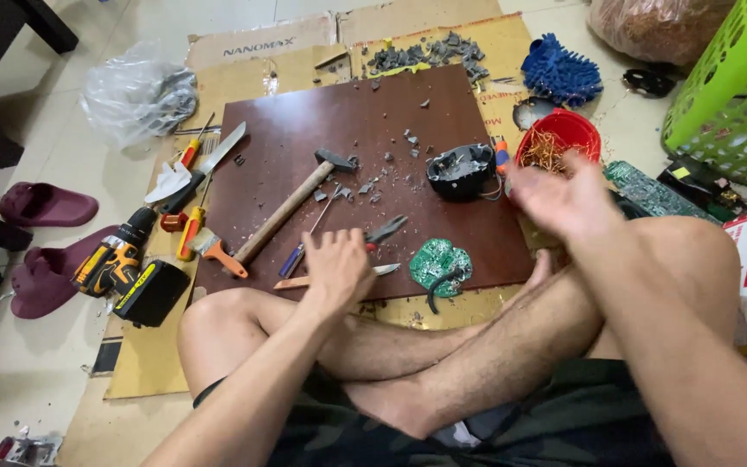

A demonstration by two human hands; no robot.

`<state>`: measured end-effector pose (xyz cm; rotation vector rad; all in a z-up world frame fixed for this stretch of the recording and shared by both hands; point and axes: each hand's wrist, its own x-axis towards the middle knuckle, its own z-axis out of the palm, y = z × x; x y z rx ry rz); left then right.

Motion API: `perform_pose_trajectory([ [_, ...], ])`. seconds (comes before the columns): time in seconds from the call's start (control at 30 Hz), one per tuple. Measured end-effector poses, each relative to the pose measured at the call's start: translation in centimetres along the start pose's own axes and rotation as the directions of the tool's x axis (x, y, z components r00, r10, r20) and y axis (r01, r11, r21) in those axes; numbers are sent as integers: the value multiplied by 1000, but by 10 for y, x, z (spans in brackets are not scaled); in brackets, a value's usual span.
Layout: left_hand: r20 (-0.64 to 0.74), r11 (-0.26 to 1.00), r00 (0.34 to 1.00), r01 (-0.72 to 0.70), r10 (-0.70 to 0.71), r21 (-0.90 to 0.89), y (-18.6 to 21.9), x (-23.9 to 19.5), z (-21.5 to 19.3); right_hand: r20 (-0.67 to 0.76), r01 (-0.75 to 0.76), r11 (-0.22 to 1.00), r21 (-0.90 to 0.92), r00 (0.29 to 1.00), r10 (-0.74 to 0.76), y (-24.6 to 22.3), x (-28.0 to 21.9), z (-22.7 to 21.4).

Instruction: The person sits on the floor and uses pliers and a knife to pry apart a green circuit board from a black plastic casing. They then use a hammer to strike the circuit board, breaking it into smaller pieces.

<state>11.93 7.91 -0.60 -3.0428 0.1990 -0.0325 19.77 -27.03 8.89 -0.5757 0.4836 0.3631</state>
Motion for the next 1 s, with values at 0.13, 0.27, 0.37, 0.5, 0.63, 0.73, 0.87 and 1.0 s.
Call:
perform_pose_trajectory([
  [0.13,-38,986,991,132,-129,100,-40,1,18,53,113,985,134,991,-121,-33,25,6],
  [0.27,51,963,964,256,-261,87,-73,5,39,328,445,438,-781,889,-318,42,9,6],
  [0.37,32,951,955,291,-295,101,-92,3,73,301,253,-481,-839,953,-24,102,-38,18],
  [0.5,-62,953,956,292,-287,86,-97,-11,75,304,176,-800,-573,953,-8,139,48,-86],
  [0.63,-109,963,961,261,-253,71,-88,-17,62,375,139,-836,-531,923,-84,144,65,-101],
  [0.73,-177,964,955,255,-238,76,-84,-18,60,391,153,-776,-612,911,-129,142,56,-92],
  [0.87,-301,985,949,135,-97,108,-79,-20,46,294,96,-491,-866,892,-343,142,37,-68],
  [1.0,-384,999,922,-37,48,35,-45,-31,1,201,79,-331,-940,914,-351,127,-35,4],
])
